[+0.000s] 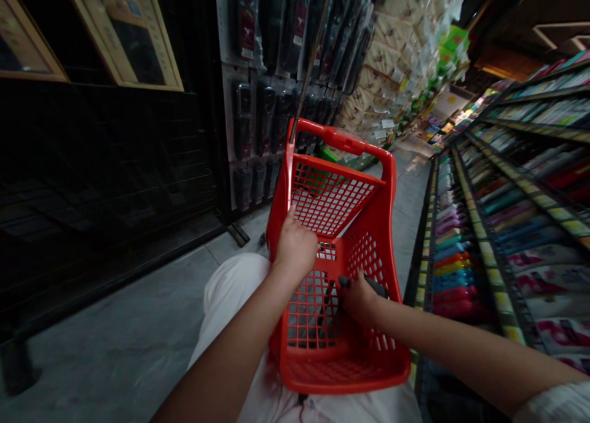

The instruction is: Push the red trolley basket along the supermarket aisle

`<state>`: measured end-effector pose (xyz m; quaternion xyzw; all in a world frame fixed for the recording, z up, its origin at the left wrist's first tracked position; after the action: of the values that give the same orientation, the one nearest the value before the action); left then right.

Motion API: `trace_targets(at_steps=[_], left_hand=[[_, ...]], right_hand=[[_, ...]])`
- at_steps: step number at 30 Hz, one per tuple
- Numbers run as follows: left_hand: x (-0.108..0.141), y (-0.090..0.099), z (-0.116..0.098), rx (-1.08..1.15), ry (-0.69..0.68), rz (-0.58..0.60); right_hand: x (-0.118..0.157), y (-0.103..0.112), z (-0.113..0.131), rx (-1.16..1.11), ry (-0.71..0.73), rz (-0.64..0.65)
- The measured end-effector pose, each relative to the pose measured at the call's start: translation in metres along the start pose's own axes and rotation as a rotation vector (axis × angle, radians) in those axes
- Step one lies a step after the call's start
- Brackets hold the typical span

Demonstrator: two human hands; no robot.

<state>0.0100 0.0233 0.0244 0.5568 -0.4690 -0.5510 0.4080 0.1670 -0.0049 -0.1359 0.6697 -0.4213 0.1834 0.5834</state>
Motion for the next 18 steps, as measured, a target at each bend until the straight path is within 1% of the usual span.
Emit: trace_targets(at_steps=[2, 3, 5, 6, 7, 9, 10, 11, 12, 13, 14, 15, 16, 18], left_hand=[[-0.001, 0.0, 0.0, 0.011, 0.005, 0.008], [-0.001, 0.001, 0.0, 0.012, 0.005, 0.008], [-0.002, 0.001, 0.0, 0.015, 0.008, 0.005], [-0.002, 0.001, 0.0, 0.02, 0.01, 0.002], [-0.002, 0.001, 0.0, 0.03, 0.015, -0.002], [-0.002, 0.002, 0.002, 0.053, 0.029, -0.017], [-0.002, 0.003, 0.002, 0.061, 0.03, -0.024], [-0.002, 0.003, 0.003, 0.062, 0.029, -0.026], [-0.003, 0.003, 0.003, 0.056, 0.027, -0.023], [-0.003, 0.003, 0.003, 0.047, 0.024, -0.015], [-0.003, 0.003, 0.003, 0.036, 0.019, -0.004], [-0.003, 0.002, 0.003, 0.028, 0.016, 0.009], [-0.003, 0.002, 0.003, 0.023, 0.014, 0.02], [-0.003, 0.003, 0.002, 0.017, 0.012, 0.033]], right_hand=[[0.007, 0.016, -0.014, 0.069, -0.048, 0.079], [0.009, 0.028, -0.023, 0.077, -0.067, 0.086], [0.011, 0.061, -0.045, 0.036, -0.11, 0.018], [0.013, 0.081, -0.064, 0.021, -0.183, -0.058], [0.015, 0.097, -0.082, 0.026, -0.234, -0.105], [0.018, 0.122, -0.123, 0.04, -0.328, -0.175], [0.019, 0.13, -0.144, 0.045, -0.379, -0.203], [0.021, 0.135, -0.165, 0.049, -0.438, -0.226], [0.022, 0.134, -0.182, 0.036, -0.487, -0.219], [0.022, 0.131, -0.195, 0.021, -0.518, -0.213], [0.022, 0.126, -0.203, 0.007, -0.533, -0.208], [0.02, 0.12, -0.206, -0.01, -0.526, -0.2], [0.016, 0.112, -0.203, -0.026, -0.497, -0.186], [0.005, 0.094, -0.186, -0.048, -0.399, -0.127]])
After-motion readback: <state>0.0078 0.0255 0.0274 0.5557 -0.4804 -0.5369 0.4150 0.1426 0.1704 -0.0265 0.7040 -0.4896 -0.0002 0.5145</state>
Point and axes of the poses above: each hand's wrist, its own x-axis away from the middle knuckle, its own y-axis out of the back of the hand, z = x × y, the point moved 8 cm from there along -x, towards the middle knuckle, and after that the axes turned 2 degrees about z, right-handed, at the moved point
